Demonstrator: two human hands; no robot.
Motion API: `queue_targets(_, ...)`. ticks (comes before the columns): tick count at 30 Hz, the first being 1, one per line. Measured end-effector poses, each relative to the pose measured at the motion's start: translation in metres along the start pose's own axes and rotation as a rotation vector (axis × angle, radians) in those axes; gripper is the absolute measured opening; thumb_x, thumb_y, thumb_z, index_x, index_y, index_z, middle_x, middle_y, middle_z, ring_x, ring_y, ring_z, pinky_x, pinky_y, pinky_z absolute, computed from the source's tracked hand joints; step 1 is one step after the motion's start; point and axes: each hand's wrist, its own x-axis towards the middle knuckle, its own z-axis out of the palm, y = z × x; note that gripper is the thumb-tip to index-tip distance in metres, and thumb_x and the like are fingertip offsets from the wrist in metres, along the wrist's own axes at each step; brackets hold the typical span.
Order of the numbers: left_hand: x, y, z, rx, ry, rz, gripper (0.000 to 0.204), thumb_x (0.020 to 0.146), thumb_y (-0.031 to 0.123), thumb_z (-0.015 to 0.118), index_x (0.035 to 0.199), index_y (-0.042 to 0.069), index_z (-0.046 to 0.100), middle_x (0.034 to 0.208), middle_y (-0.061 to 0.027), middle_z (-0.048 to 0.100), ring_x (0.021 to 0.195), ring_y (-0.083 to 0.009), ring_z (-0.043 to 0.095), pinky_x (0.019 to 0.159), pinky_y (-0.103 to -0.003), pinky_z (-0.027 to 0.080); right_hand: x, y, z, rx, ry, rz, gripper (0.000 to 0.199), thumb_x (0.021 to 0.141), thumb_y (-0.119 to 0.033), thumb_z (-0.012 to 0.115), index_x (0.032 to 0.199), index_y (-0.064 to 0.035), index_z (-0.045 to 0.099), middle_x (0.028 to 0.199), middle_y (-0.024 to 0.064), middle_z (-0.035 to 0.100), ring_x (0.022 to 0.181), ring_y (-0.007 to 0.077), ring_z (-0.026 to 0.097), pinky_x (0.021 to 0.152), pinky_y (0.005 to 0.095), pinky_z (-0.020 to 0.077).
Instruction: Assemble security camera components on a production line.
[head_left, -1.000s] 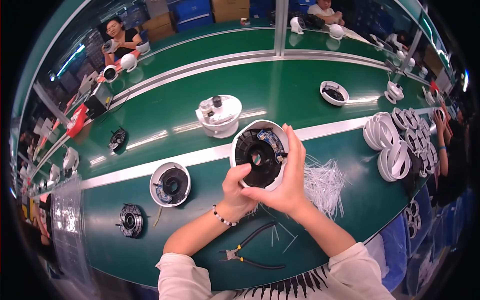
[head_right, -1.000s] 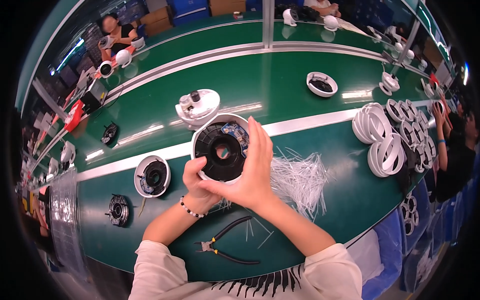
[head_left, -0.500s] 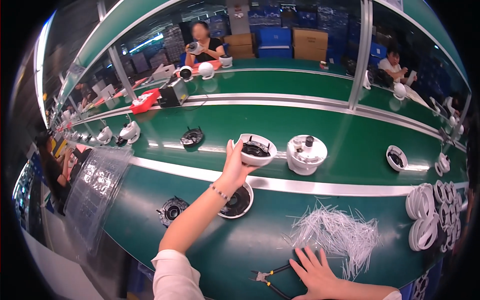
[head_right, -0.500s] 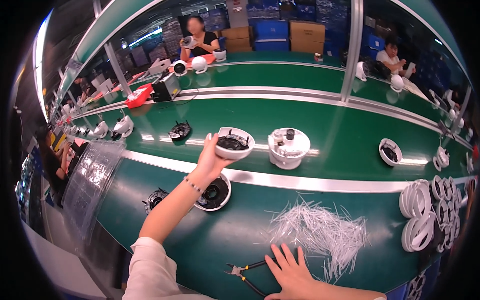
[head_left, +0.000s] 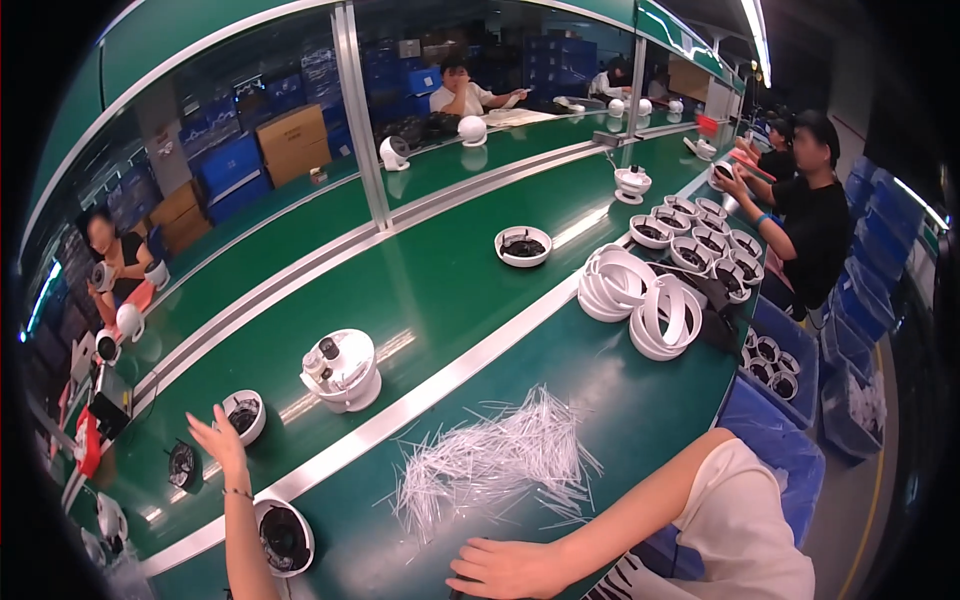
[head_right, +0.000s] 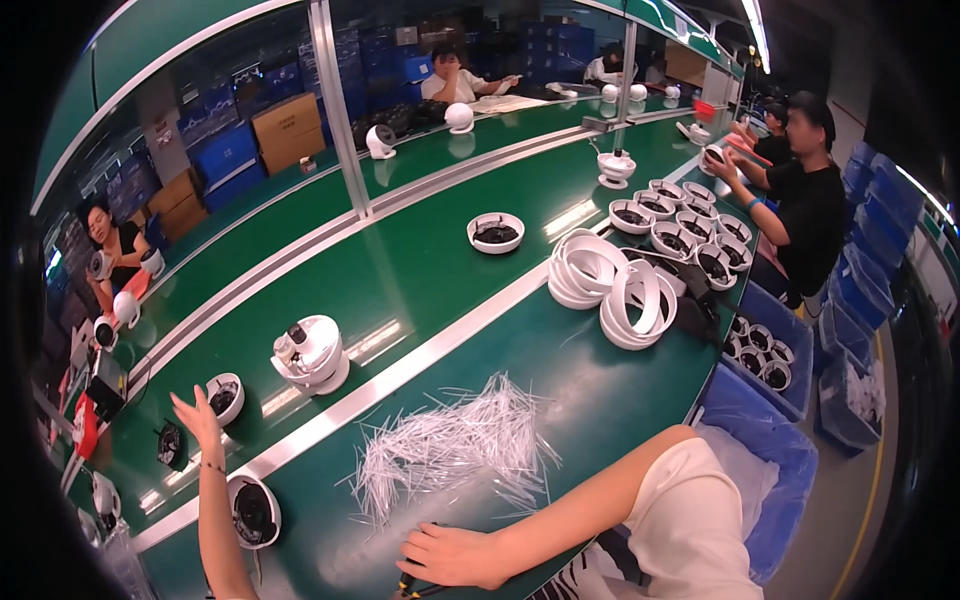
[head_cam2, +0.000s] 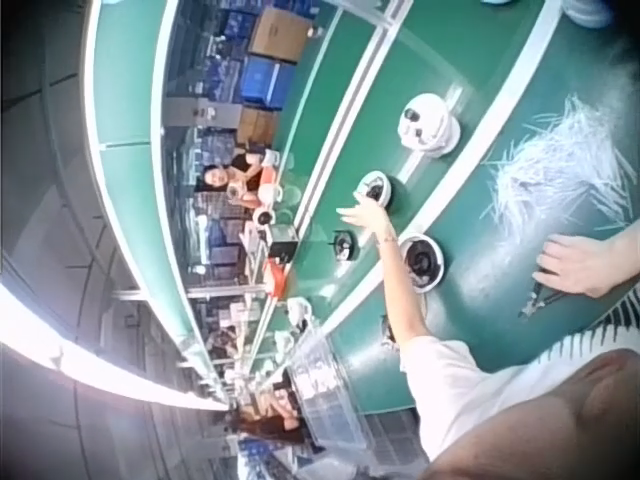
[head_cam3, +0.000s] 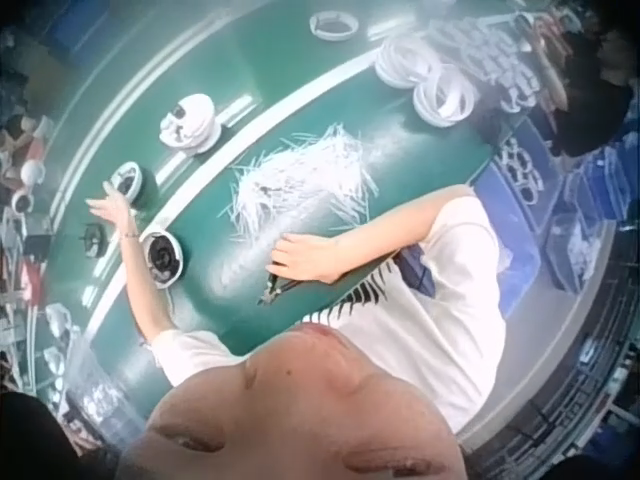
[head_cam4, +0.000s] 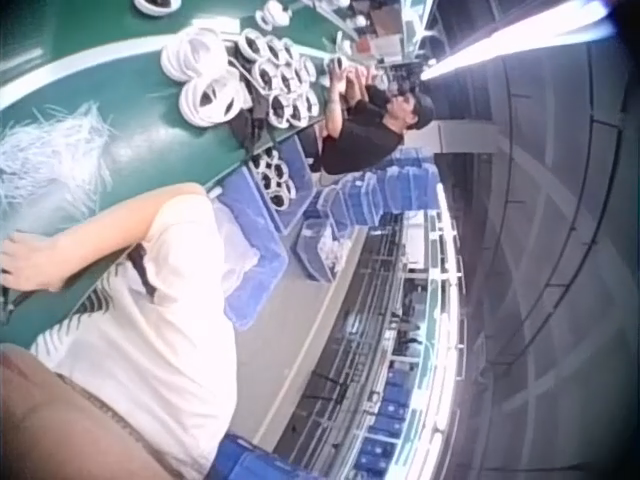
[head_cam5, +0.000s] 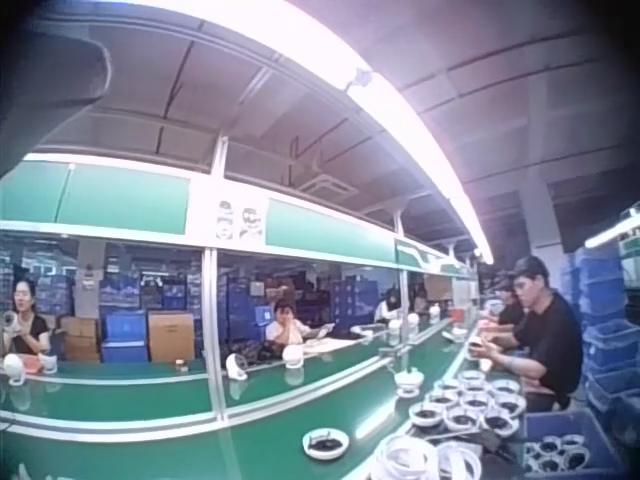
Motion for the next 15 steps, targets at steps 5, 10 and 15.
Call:
queue_targets(5,-0.075,0.200,-0.043,-0.247,-0.311,0.869,0.055,0.071,0.003,0.056,0.123,0.000,0.037,0.128,-0.0175,0.037,0.121,-0.0318,0.033,0.099,-0.037,0.026,-0.021,0.013,-0.026,-0.005,-0.042,0.215,0.049,0.060,-0.017,0.063,0.104,-0.0055,0.046,0.093,0.0114,0.045,0.085,0.0244,0.046,0.075,0.0365,0.0416)
queue_targets(10,-0.121,0.277,0.004,-0.625,-0.751,1.058,0.021,0.073,0.001,0.056,0.093,0.001,0.057,0.086,-0.0133,0.061,0.075,-0.0277,0.060,0.068,-0.035,0.049,-0.041,0.053,-0.063,0.512,0.444,0.586,0.059,0.056,-0.017,0.066,0.110,-0.0034,0.046,0.092,0.0116,0.047,0.076,0.0220,0.053,0.066,0.0300,0.0457)
queue_targets(15,-0.116,0.266,0.065,0.498,-0.737,1.128,0.025,0.069,0.018,0.064,0.090,0.005,0.060,0.101,-0.0103,0.055,0.106,-0.0275,0.047,0.087,-0.041,0.038,-0.071,0.094,-0.065,1.052,0.829,0.766,0.067,0.063,-0.006,0.068,0.122,-0.0003,0.037,0.096,0.0070,0.045,0.076,0.0129,0.051,0.063,0.0249,0.0453)
